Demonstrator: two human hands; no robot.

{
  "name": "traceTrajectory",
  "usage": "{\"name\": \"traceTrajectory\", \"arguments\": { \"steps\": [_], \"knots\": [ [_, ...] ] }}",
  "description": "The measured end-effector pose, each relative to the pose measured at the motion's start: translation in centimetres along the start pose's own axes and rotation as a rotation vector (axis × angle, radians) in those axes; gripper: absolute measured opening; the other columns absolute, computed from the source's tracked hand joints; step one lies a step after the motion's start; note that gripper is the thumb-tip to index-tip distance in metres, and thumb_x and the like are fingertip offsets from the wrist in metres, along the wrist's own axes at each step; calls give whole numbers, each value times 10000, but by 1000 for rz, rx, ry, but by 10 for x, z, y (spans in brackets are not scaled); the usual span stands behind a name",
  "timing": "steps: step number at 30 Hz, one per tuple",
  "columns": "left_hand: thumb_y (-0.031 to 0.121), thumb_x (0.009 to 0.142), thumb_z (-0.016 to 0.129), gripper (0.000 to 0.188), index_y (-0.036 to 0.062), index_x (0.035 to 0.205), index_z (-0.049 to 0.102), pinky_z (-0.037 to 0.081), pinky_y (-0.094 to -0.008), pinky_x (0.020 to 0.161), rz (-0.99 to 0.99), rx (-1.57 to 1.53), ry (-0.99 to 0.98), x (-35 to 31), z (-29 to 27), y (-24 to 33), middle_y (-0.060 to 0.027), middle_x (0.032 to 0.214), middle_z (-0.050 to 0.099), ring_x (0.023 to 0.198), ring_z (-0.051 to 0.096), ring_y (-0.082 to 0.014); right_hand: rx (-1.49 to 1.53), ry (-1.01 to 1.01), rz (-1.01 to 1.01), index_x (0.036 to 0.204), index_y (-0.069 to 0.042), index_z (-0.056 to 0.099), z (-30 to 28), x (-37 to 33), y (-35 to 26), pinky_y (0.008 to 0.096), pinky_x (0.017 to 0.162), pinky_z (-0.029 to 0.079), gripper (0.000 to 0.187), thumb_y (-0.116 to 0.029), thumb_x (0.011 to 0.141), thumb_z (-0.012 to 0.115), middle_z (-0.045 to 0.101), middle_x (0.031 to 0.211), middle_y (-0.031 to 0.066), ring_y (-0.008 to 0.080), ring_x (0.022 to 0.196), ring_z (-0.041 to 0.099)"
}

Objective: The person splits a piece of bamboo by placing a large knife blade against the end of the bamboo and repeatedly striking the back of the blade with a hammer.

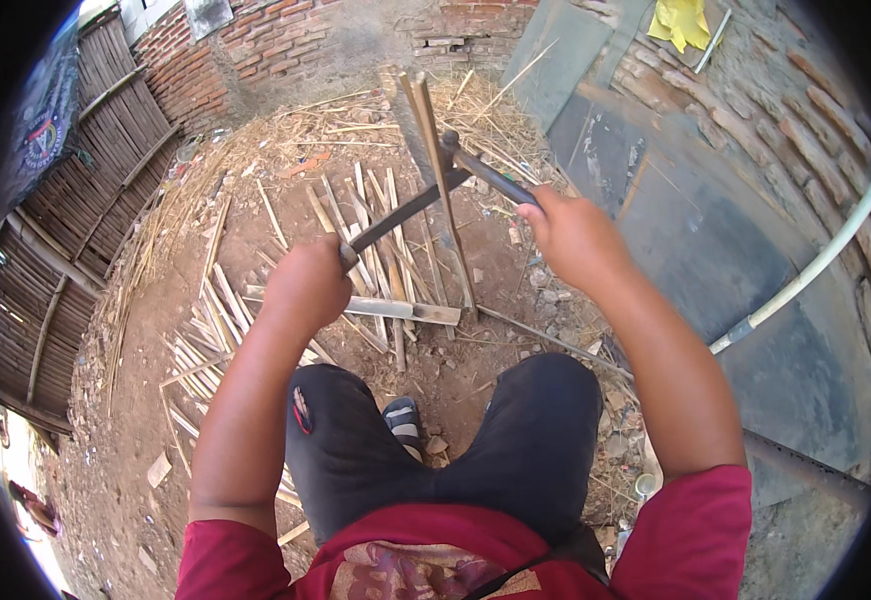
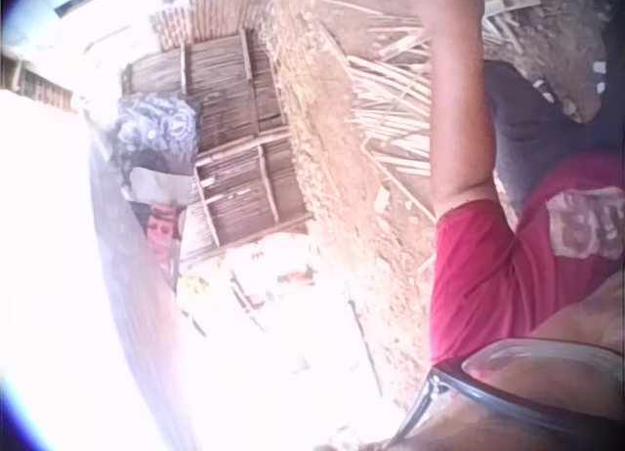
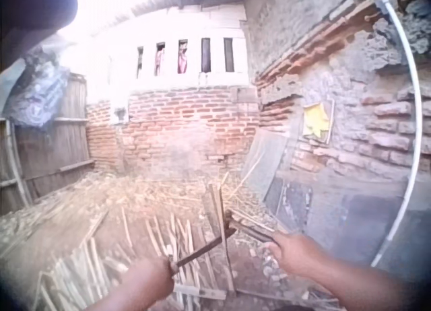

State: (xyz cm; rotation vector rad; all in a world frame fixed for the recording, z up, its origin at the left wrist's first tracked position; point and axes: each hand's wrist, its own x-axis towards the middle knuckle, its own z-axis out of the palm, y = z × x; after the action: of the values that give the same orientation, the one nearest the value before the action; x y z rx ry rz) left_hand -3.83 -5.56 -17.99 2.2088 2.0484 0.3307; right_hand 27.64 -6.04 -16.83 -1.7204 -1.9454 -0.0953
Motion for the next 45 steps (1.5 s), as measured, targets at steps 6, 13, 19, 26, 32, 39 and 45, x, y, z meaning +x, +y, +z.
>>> {"name": "traceTrajectory", "arguments": {
  "steps": [6,13,19,26,32,39,45],
  "knots": [
    [106,881,623,206,-2,1053,652,555,-521,837,-3,5,13,1,5,5,-257,934,719,919,701,-431,207,286,78,1155,-55,653,-25,10,6,509,703,512,363,-384,1041,551,677,816,250,432,760,681],
    [120,876,635,208,2,1046,657,555,-516,846,-2,4,23,8,12,4,-248,936,720,931,701,-425,73,111,-5,1173,-46,627,-1,-2,35,463,680,512,366,-381,1046,554,667,800,252,434,760,677],
    [129,869,640,216,11,1049,662,555,-511,858,-28,-1,3,8,17,8,-239,940,723,938,701,-419,256,363,75,1156,-54,637,-5,8,21,502,690,502,381,-406,1048,536,670,810,254,457,775,663],
    [130,870,646,224,3,1054,658,558,-508,849,-38,35,-32,7,14,3,-246,968,721,933,702,-422,100,115,41,1166,-61,604,-14,8,40,481,650,498,354,-390,1058,526,662,777,248,459,728,652],
    [123,872,642,228,-1,1063,656,555,-508,858,-48,38,-47,8,16,8,-250,966,717,945,700,-417,203,375,36,1103,-58,628,15,3,34,498,645,494,365,-404,1056,520,664,750,208,409,710,676],
    [121,867,640,218,6,1050,662,553,-508,858,-51,54,-39,14,24,-1,-240,969,720,939,701,-412,193,106,39,1149,-75,623,-3,11,24,500,675,510,364,-410,1054,520,673,767,206,408,732,683],
    [130,895,625,216,15,1075,661,558,-502,855,-41,28,-56,12,24,12,-239,979,722,948,704,-410,107,127,-28,1152,-63,654,13,16,31,479,707,521,393,-420,1047,526,684,825,229,400,767,687]
  ]
}}
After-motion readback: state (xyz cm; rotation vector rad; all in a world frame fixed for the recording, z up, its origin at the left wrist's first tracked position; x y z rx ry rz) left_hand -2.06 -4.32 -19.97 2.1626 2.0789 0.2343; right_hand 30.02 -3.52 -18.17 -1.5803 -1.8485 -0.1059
